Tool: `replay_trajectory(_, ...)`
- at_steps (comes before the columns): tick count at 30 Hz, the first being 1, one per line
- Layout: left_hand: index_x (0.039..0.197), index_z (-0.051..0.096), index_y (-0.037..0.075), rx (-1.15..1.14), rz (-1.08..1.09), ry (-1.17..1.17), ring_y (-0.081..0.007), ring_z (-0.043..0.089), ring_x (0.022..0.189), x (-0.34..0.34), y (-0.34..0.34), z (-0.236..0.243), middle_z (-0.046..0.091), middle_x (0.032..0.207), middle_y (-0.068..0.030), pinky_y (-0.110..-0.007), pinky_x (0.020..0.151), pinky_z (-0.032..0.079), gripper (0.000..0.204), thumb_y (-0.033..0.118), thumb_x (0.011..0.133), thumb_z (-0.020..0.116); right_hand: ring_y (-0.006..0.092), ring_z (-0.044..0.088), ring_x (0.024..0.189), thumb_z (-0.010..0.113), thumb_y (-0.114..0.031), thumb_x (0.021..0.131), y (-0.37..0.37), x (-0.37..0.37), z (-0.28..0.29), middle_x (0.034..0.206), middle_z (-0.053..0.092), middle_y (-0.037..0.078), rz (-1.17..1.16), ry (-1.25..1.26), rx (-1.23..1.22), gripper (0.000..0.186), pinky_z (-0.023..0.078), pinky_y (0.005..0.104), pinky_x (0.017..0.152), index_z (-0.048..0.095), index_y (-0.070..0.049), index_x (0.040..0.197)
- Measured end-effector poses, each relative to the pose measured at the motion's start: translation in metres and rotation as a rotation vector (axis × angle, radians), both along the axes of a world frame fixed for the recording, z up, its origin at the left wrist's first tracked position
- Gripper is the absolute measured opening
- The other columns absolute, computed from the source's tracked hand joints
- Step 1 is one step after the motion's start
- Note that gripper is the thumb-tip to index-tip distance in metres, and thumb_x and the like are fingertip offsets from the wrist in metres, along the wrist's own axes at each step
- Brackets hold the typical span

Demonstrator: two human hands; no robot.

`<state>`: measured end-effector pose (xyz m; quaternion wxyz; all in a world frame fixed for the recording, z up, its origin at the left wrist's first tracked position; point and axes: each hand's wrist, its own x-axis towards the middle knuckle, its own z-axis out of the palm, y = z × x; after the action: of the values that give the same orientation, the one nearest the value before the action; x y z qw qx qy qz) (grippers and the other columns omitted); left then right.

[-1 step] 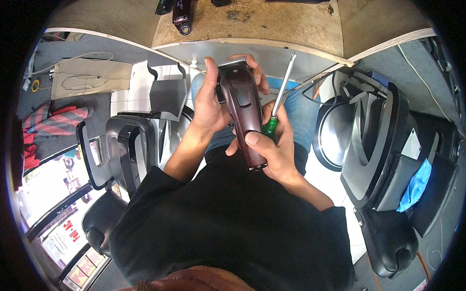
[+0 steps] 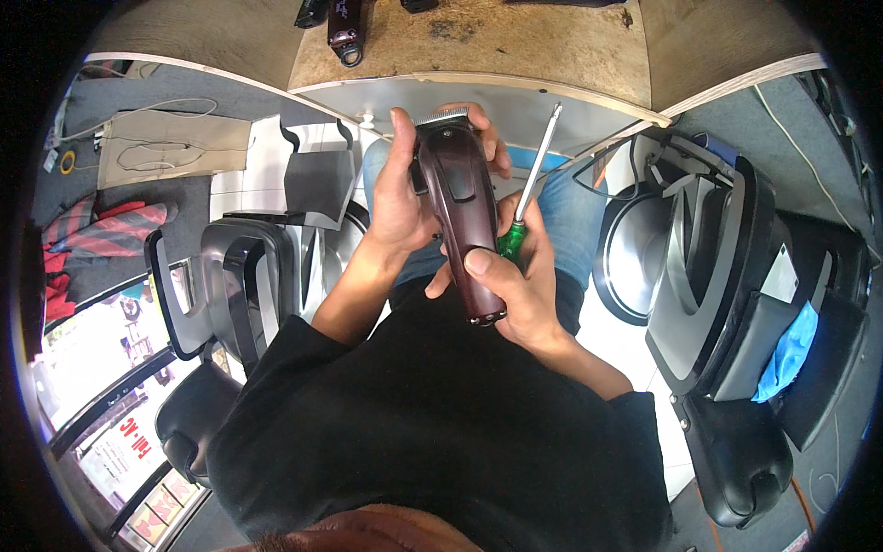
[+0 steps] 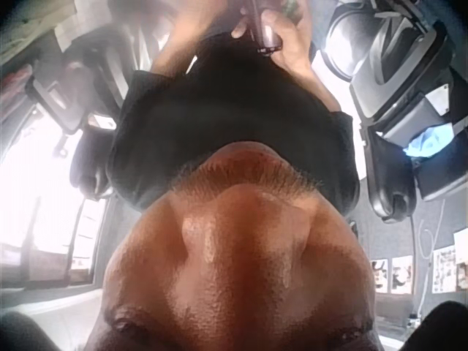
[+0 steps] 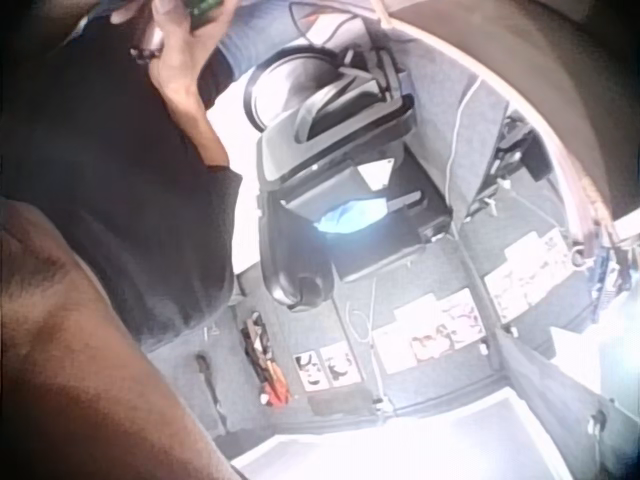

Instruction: The person uses a screwdriver to tighten the screws on the metal head of a pair of hair clippers while holding them over a wooden shelf at a barber station.

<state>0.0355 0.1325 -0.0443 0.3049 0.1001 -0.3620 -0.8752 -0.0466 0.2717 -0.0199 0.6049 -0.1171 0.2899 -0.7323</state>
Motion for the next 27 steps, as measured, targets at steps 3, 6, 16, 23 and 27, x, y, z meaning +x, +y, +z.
replay_trajectory(3,0.125,0.058,0.002,0.099,0.071,0.012,-0.0272,0.062,0.102,-0.005,0.005,0.0,0.06,0.1,-0.0094,-0.042,0.096,0.05,0.08,0.073,0.106,0.024,0.0332,0.07,0.064,0.075,-0.023,0.089,0.0,0.006,0.008,0.11,0.06,0.026,0.022,0.106,0.077,0.048,0.064,0.0439,0.056,0.036,-0.006,0.113)
replay_trajectory(6,0.124,0.06,0.003,0.053,0.115,-0.036,-0.0179,0.068,0.093,-0.006,0.006,0.005,0.068,0.102,-0.0118,-0.029,0.074,0.058,0.079,0.071,0.107,0.024,0.029,0.066,0.055,0.073,-0.025,0.091,0.001,0.008,0.008,0.109,0.059,0.025,-0.016,0.178,0.088,0.047,0.061,0.0402,0.048,0.035,-0.007,0.111)
replay_trajectory(16,0.123,0.062,0.002,0.099,0.13,-0.191,-0.0126,0.065,0.078,-0.009,0.007,0.003,0.068,0.092,-0.0088,-0.024,0.061,0.053,0.081,0.07,0.108,0.019,0.0258,0.063,0.051,0.062,-0.032,0.102,-0.004,0.01,0.015,0.109,0.064,0.033,-0.03,0.274,0.141,0.037,0.056,0.0355,0.044,0.035,-0.008,0.109)
replay_trajectory(23,0.122,0.063,0.002,0.119,0.128,-0.168,-0.0134,0.065,0.078,-0.01,0.006,-0.003,0.068,0.092,-0.0088,-0.024,0.065,0.053,0.081,0.069,0.108,0.02,0.0246,0.062,0.049,0.039,-0.047,0.112,-0.005,0.011,0.012,0.11,0.066,0.033,-0.033,0.286,0.175,0.038,0.055,0.0335,0.042,0.038,-0.009,0.111)
replay_trajectory(27,0.122,0.063,0.001,0.18,0.147,-0.183,-0.0145,0.066,0.079,-0.011,0.007,0.0,0.068,0.092,-0.009,-0.025,0.066,0.054,0.082,0.07,0.108,0.021,0.0243,0.062,0.048,0.04,-0.046,0.112,-0.003,0.01,0.007,0.109,0.066,0.033,-0.02,0.266,0.157,0.037,0.055,0.0336,0.042,0.038,-0.009,0.112)
